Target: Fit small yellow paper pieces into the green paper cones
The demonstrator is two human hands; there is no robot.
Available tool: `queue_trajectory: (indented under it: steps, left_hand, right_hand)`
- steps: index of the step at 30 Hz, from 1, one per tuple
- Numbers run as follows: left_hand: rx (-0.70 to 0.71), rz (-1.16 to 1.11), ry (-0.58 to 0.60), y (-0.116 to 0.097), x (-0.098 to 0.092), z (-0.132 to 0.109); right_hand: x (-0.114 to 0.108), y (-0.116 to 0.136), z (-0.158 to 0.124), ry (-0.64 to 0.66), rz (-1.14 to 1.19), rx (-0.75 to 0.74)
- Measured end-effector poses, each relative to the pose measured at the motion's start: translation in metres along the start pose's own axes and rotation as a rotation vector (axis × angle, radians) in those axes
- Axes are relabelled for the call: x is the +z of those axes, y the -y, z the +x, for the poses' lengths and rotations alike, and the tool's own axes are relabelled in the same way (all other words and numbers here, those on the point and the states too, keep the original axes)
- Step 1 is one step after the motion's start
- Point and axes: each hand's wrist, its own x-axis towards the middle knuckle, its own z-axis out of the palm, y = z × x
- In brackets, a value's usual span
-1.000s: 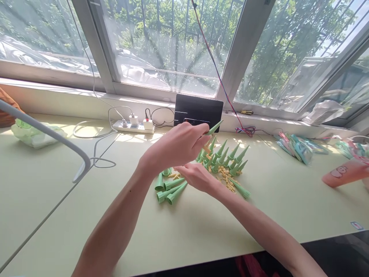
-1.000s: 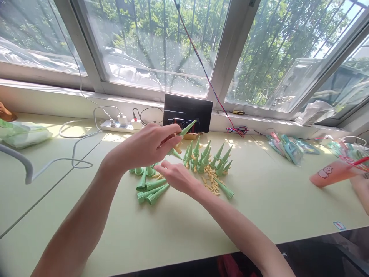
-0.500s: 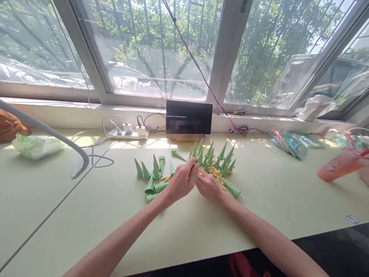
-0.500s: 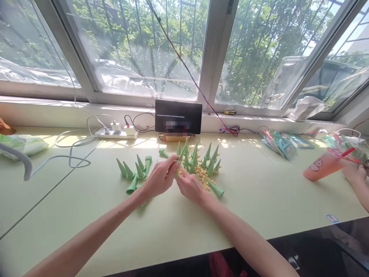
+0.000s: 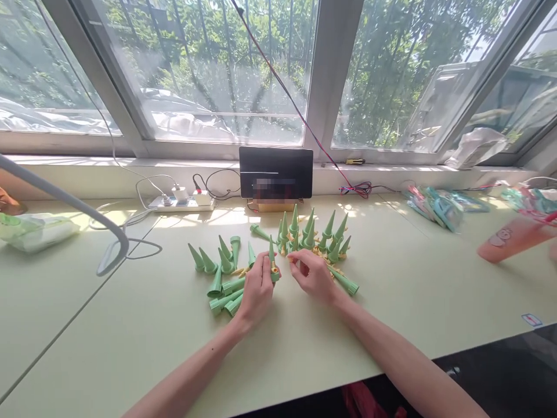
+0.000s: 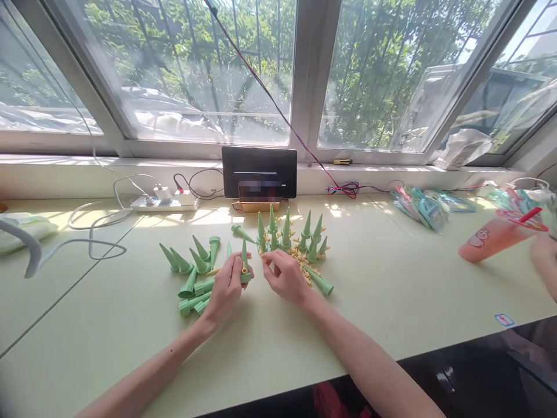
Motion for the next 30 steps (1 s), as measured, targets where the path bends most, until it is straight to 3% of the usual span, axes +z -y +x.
queue_trajectory:
  steps: [12,17,24,30]
  left_hand:
    - [-0.199,-0.181,0.018,-0.001,0.001,-0.005]
    - [-0.181,-0.163,0.042,-0.001,0.001,-0.007]
    - [-0.167,-0.128,0.061,0.007,0.0,-0.003]
    - [-0.153,-0.111,0.086,0.0,0.0,-0.006]
  right_hand:
    - [0.001,0.013,0.0,0.039,0.166,0.222]
    - [0.001,0.01,-0.001,0.069,0.244,0.298]
    - [0.003,0.006,-0.002,0.058,0.28,0.294]
    - [0.003,0.003,-0.002,0.039,0.283,0.331]
